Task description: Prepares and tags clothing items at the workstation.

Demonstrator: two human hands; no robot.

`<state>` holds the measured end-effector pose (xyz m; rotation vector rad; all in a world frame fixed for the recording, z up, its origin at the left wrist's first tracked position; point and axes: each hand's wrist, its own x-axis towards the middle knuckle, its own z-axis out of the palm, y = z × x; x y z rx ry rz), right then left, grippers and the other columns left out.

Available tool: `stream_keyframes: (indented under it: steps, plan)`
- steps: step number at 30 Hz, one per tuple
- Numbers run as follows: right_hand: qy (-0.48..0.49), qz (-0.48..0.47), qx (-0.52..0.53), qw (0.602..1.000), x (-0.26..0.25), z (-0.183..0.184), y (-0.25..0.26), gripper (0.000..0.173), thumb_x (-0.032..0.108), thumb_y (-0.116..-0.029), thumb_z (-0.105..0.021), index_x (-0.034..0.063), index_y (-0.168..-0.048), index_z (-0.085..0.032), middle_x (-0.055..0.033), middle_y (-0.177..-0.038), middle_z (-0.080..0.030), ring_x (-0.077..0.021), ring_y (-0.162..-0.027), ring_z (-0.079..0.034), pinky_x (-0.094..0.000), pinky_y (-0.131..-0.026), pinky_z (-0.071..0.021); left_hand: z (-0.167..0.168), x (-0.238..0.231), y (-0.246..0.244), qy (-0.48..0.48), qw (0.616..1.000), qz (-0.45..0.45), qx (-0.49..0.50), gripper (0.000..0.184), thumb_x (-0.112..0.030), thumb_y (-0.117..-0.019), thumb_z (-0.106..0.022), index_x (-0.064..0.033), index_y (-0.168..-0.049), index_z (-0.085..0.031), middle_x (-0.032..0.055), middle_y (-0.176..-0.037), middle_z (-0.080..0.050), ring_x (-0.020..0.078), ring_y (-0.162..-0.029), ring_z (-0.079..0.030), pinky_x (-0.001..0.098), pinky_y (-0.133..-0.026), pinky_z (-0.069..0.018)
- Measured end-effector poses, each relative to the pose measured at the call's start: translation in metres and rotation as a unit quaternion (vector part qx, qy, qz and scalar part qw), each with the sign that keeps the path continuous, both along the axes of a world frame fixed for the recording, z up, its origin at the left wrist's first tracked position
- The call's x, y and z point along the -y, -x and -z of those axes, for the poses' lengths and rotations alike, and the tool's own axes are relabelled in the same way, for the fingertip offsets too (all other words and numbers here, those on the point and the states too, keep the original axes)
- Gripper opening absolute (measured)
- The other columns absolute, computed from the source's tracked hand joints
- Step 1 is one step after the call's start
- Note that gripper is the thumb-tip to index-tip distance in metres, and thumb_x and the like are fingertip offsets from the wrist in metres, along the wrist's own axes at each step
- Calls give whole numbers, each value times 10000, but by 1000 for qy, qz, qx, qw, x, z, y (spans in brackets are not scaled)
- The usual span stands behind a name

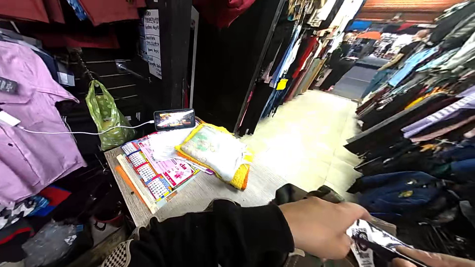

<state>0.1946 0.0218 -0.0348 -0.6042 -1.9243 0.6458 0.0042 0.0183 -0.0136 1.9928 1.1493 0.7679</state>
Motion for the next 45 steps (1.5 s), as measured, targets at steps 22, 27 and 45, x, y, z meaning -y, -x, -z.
stream_keyframes:
  steps: [22, 27, 45]
  plan:
    - [49, 1, -50, 998, -23, 29, -29, 183, 196, -899, -733, 155, -1031, -613, 25, -812, -674, -69, -571, -609, -224, -508, -540, -20, 17, 1, 82, 995, -31, 37, 517, -35, -1030, -545, -173, -1518, -444, 65, -739, -633, 111, -432, -527, 255, -427, -491]
    - [47, 1, -62, 997, -22, 29, -28, 172, 170, -888, -729, 151, -1016, -617, 31, -819, -680, -60, -601, -625, -212, -531, -547, -21, 17, 2, 81, 995, -31, 38, 516, -46, -1031, -550, -172, -1519, -440, 64, -734, -638, 112, -428, -531, 257, -424, -496]
    - [26, 12, -51, 998, -22, 29, -28, 113, 167, -873, -722, 145, -950, -643, 49, -784, -660, -34, -568, -591, -190, -500, -515, -22, 18, 4, 91, 994, -36, 38, 529, -25, -1022, -552, -185, -1515, -445, 66, -755, -652, 106, -428, -528, 250, -424, -488]
